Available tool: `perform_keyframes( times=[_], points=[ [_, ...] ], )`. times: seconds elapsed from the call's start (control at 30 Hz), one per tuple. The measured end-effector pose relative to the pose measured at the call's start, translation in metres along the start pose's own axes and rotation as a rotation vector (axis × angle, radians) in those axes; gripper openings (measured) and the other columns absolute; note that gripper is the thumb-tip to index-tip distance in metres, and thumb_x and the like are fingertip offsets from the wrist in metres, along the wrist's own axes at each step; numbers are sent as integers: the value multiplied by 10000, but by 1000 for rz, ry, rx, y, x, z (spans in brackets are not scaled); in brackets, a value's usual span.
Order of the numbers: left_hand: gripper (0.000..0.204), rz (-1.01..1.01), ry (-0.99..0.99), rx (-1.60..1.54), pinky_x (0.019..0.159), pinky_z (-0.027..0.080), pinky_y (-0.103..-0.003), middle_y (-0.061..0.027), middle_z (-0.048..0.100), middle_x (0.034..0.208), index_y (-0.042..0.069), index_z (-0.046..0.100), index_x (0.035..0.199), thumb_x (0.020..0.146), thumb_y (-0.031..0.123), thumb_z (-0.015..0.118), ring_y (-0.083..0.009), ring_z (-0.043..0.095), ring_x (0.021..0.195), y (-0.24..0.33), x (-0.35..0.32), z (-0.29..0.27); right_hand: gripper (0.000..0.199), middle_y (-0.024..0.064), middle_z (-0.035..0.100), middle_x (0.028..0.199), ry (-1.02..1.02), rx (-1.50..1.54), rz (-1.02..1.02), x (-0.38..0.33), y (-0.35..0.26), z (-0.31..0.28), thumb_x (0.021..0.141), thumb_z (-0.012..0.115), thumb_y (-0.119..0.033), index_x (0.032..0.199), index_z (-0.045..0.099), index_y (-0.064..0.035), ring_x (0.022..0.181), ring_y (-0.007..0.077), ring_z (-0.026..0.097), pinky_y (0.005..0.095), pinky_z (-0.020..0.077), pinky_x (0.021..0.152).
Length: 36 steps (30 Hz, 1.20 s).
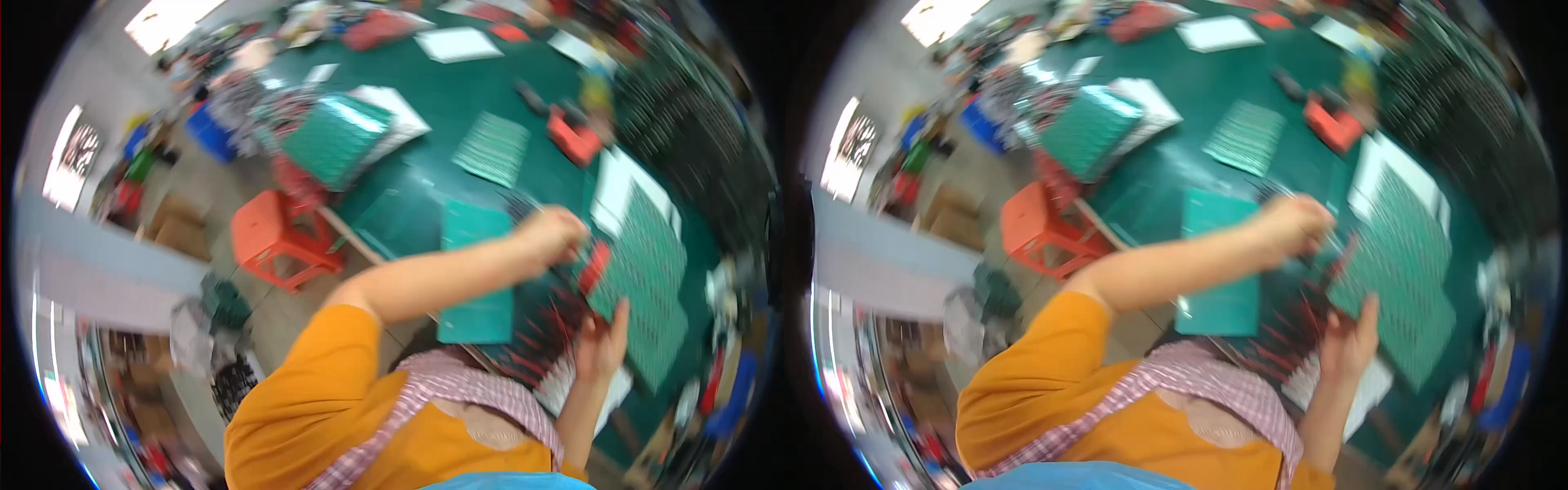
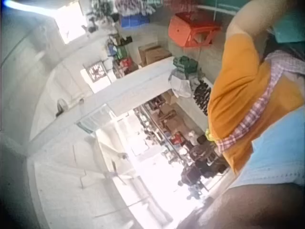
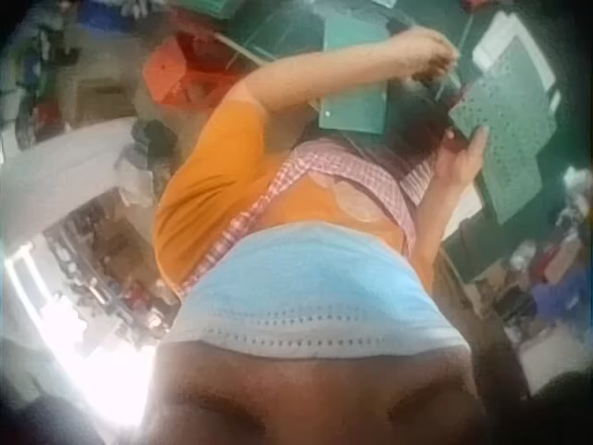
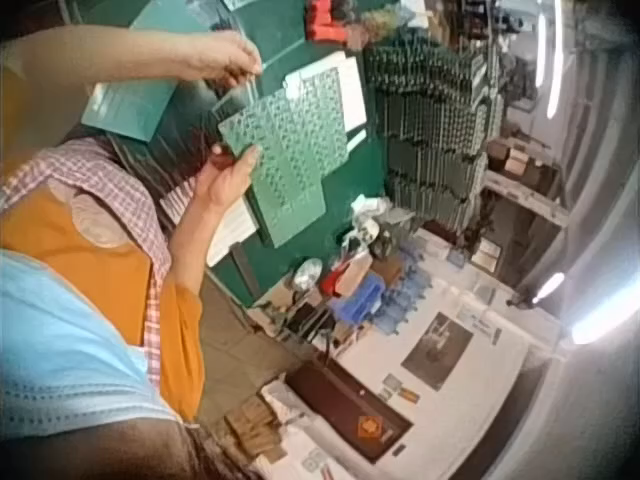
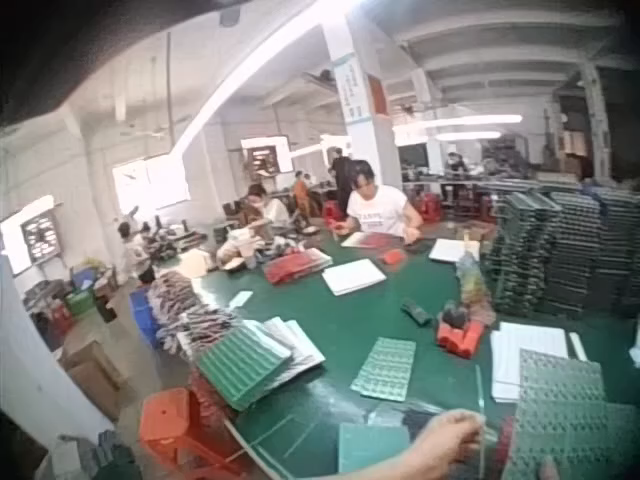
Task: Inspecting and sorting stacks of printed circuit board panels on an assembly table.
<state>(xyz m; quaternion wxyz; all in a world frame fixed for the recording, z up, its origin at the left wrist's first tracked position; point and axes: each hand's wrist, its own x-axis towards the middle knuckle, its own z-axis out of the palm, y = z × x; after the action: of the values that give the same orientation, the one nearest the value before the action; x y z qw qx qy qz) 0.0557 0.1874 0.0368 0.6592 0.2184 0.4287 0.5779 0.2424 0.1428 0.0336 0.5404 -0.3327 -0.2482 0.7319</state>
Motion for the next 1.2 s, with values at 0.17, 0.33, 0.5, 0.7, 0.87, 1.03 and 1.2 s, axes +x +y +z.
perform_keyframes(
  times=[0.17,0.33,0.5,0.7,0.87,1.03,1.2],
  points=[
    [180,-25,-131,300,675,480,-249,-55,632,865,37,607,962,847,175,616,-122,596,767,12,26,13,253,45,633,934,-41,-21,-91,-10,-16,0,926,521,-263,1082,546,-66,707,119,568,230,425,501],
    [499,-99,-232,221,842,441,-342,-81,610,1065,15,508,1193,877,397,567,-186,577,960,18,28,15,306,77,625,957,-55,-77,-46,-17,-18,-7,903,557,-229,1127,521,-23,730,157,606,253,478,538],
    [482,-182,-415,-76,898,435,-362,-80,556,1185,21,460,1236,895,349,550,-187,546,1057,21,-46,16,298,73,635,941,-112,-247,84,-21,-7,-9,851,629,-180,1082,569,-1,762,158,617,266,498,605],
    [373,64,-187,-12,886,474,-357,-105,602,1115,0,505,1185,827,50,600,-201,594,994,20,-80,1,581,79,582,1118,-298,-406,170,-21,11,-19,800,691,-235,1276,428,-30,971,195,573,338,472,828],
    [337,98,-78,22,856,491,-342,-113,621,1070,-15,538,1137,808,30,594,-201,619,937,35,-97,-29,639,98,513,1246,-275,203,151,-11,-1,-30,834,629,-341,1325,347,-42,1141,215,502,401,414,959],
    [270,57,-26,57,778,514,-310,-96,652,977,-12,588,1056,789,21,604,-171,639,849,40,-107,-40,476,83,559,1164,-239,-44,63,-8,-13,-38,857,596,-263,1224,451,4,1044,160,548,306,422,928],
    [255,50,-5,144,750,519,-299,-92,658,940,-13,599,1034,784,33,613,-161,642,810,41,-117,-38,432,69,578,1148,-287,-200,77,-15,-11,-17,857,595,-211,1210,478,9,1038,137,540,286,412,915]
  ],
)
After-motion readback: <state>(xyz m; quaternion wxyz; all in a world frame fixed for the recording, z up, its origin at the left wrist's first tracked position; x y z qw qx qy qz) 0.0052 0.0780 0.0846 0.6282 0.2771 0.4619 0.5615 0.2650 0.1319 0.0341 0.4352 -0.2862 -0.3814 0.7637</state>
